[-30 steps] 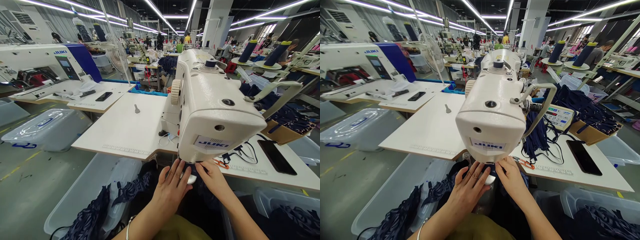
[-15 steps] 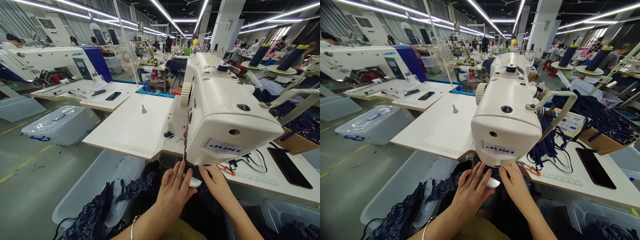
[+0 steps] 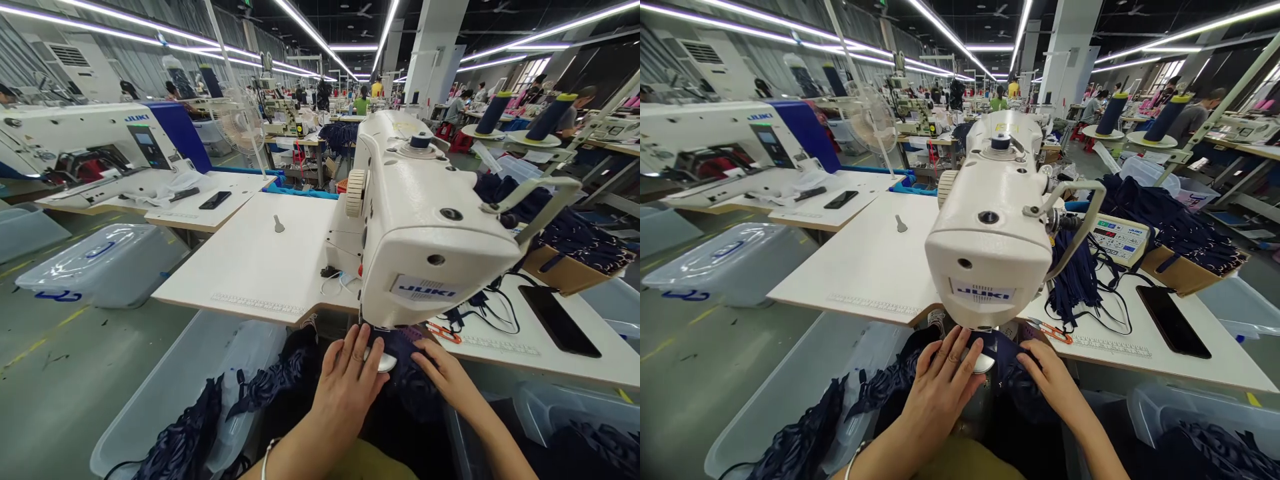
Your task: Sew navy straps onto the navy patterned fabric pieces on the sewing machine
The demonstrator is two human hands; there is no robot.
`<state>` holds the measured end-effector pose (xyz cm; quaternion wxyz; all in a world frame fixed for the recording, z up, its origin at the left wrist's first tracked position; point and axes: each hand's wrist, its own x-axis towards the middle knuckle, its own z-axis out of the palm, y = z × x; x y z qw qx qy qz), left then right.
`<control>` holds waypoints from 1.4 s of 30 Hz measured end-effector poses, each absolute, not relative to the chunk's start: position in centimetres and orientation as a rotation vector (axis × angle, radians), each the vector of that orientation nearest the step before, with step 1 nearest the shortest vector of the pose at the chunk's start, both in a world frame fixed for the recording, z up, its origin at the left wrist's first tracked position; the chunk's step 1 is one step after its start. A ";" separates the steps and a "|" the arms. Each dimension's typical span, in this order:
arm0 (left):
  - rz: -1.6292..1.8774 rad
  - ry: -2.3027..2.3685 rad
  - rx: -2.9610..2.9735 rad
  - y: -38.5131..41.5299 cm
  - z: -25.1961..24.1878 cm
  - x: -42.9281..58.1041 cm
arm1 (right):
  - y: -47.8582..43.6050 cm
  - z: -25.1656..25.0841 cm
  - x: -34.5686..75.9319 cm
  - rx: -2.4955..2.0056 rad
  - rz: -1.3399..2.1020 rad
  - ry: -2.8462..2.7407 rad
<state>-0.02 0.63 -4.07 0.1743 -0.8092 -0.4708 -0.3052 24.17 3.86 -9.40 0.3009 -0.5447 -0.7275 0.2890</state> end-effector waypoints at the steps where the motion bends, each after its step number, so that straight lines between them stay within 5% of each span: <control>1: -0.870 -1.335 -2.296 0.7 -4.0 0.0 | 3.7 -9.5 24.8 -1.470 0.814 -1.902; 13: -1.331 -1.305 -2.102 1.6 -3.6 -4.8 | 1.5 0.7 21.1 -1.303 0.929 -2.089; 19: -0.941 -1.133 -2.235 2.5 -3.0 -5.5 | 3.6 -1.3 15.8 -1.450 0.256 -2.109; 22: -0.674 -0.794 -2.510 1.9 -2.8 -3.8 | 3.6 -2.3 15.7 -1.535 0.409 -1.938; 28: -0.590 -0.980 -2.558 1.2 -3.4 -2.4 | 4.2 -3.1 17.1 -1.337 1.028 -1.577; 42: -0.653 -1.118 -2.435 1.3 -3.2 -1.5 | 5.5 -2.8 17.3 -1.588 0.649 -1.781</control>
